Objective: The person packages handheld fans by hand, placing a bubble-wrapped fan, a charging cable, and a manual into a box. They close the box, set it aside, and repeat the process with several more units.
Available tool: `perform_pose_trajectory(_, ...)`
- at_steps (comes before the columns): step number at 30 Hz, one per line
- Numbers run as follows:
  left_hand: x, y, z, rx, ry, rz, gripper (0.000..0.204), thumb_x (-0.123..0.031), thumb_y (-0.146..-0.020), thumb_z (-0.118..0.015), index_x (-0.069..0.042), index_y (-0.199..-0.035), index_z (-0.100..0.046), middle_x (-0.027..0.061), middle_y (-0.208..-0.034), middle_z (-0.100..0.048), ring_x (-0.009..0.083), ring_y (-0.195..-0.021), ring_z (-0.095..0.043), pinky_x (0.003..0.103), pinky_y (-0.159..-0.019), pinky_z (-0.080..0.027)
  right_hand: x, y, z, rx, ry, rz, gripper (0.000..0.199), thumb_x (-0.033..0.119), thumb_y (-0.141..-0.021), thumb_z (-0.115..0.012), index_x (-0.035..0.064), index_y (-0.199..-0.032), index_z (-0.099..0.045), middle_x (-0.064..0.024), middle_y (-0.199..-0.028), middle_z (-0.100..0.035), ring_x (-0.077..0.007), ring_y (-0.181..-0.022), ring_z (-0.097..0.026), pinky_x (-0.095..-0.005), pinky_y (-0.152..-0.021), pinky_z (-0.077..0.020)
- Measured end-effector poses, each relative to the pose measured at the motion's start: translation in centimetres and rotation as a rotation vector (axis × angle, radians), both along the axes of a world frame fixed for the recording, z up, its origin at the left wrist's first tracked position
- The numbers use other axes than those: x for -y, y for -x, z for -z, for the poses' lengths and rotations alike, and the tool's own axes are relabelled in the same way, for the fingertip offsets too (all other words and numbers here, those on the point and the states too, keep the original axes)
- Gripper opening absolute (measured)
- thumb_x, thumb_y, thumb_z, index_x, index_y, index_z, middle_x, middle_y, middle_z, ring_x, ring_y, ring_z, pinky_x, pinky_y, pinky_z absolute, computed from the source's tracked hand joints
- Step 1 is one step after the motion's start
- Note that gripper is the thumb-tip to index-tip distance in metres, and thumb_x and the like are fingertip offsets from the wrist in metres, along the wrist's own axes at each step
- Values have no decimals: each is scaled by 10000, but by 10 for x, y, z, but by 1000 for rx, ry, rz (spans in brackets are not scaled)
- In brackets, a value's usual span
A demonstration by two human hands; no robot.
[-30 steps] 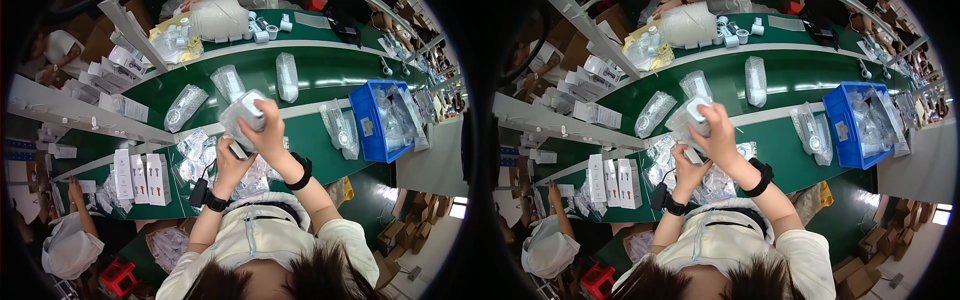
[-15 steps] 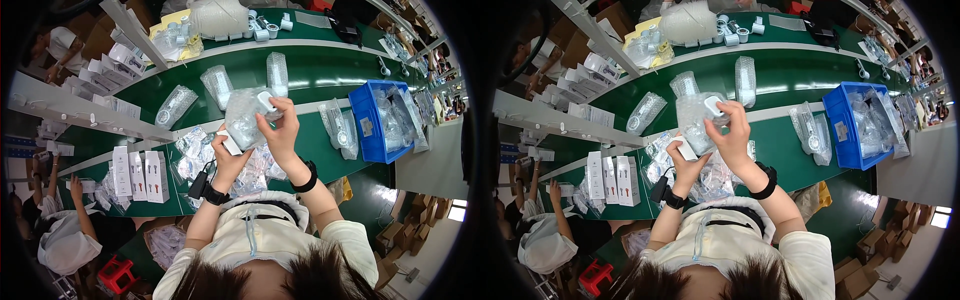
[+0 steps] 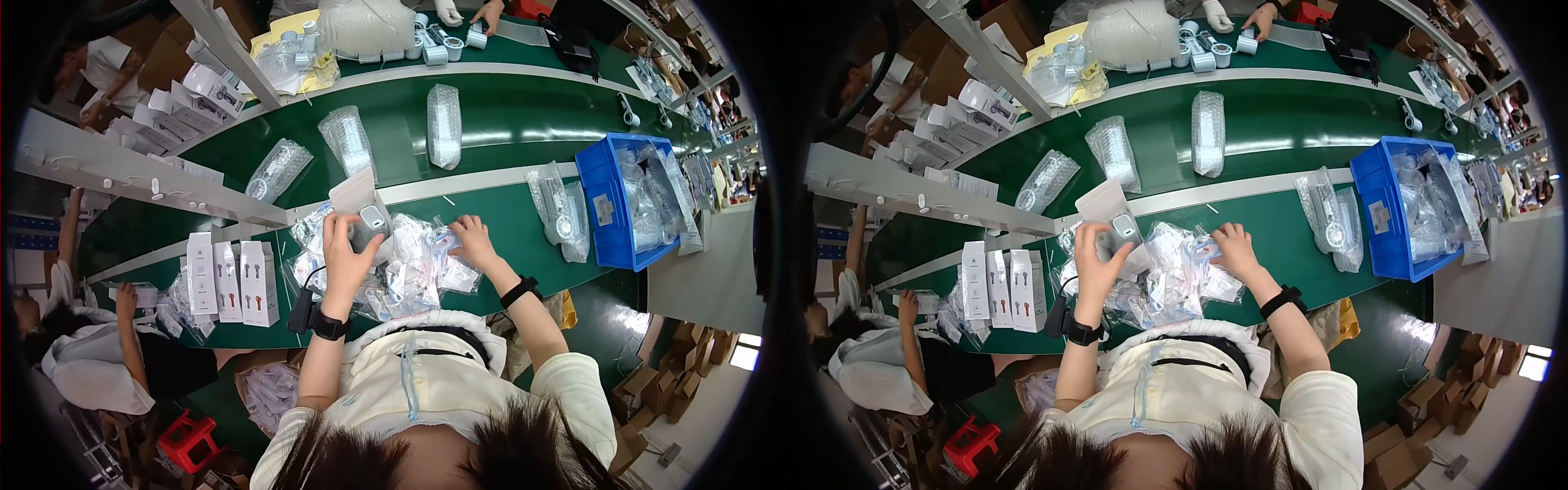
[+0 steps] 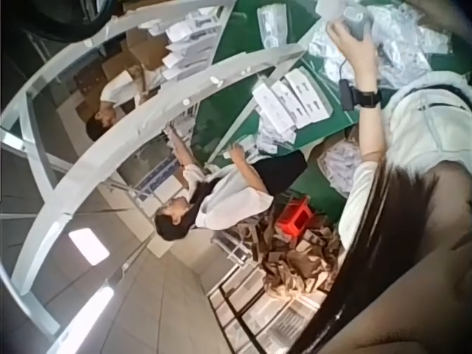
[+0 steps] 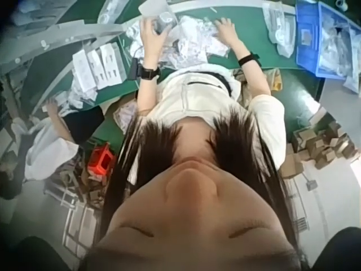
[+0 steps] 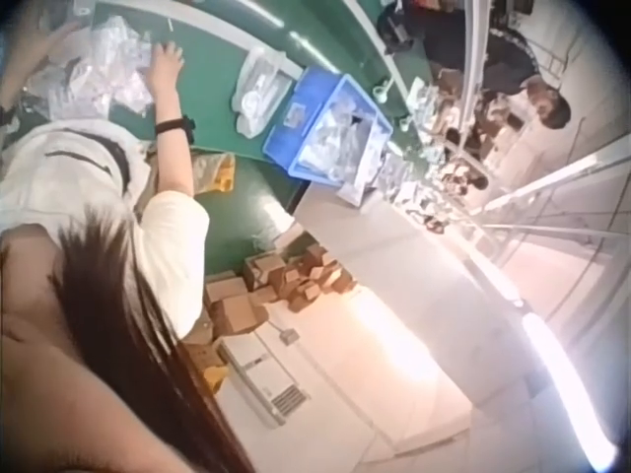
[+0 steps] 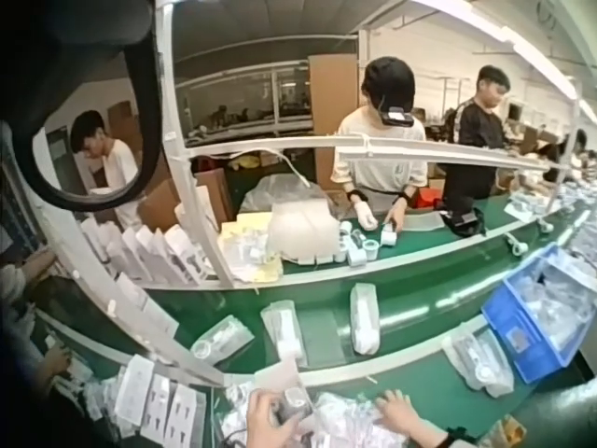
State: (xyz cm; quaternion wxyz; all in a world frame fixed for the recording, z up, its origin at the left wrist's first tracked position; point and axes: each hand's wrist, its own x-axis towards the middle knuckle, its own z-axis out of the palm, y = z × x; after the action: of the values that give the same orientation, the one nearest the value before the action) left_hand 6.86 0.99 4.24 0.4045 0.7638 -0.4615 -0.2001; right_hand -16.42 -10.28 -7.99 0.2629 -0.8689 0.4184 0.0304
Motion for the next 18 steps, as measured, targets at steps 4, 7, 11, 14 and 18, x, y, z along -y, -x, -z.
perform_pose_trajectory(4, 0, -5, -11, 207, -16, 74, 343, -51, -620, -684, 2, -938, -566, 152, -1118, -457, 323, -985, -490, 359, -835, -406, 5, 11, 0, 195, 22, -60, 484, 130, -579, -751, 72, -1015, -550, -95, -1024, -532, -291, -976, -481, -386, -774, -414)
perform_pose_trajectory(7, -2, -10, -16, 168, -56, 116, 335, -41, -622, -675, 11, -939, -582, 162, -1089, -476, 329, -966, -504, 368, -817, -418, 10, 14, -28, 190, -458, -3, 392, 57, -634, -706, 44, -1000, -568, -104, -917, -575, -246, -839, -553, -311, -719, -448)
perform_pose_trajectory(11, -2, -17, -12, 153, -70, 108, 323, -12, -617, -655, 27, -928, -576, 185, -1046, -488, 346, -900, -528, 372, -776, -439, 19, 12, -78, 482, -345, -15, 252, 19, -674, -668, 8, -912, -590, -83, -824, -589, -174, -712, -569, -259, -653, -454)
perform_pose_trajectory(14, -3, -19, -12, 176, -70, 80, 295, 4, -616, -638, 32, -903, -576, 199, -1005, -506, 356, -853, -542, 372, -752, -449, 21, -14, -137, 584, -268, 91, 145, -36, -714, -609, -19, -857, -598, -68, -819, -574, -135, -737, -552, -232, -650, -444)
perform_pose_trajectory(18, 1, -31, -15, 235, -112, 108, 228, -1, -614, -620, 36, -838, -597, 208, -912, -558, 363, -808, -559, 372, -727, -453, 19, -48, -173, 678, -293, -109, 160, -90, -738, -540, -19, -869, -600, -69, -836, -534, -140, -766, -526, -238, -664, -436)
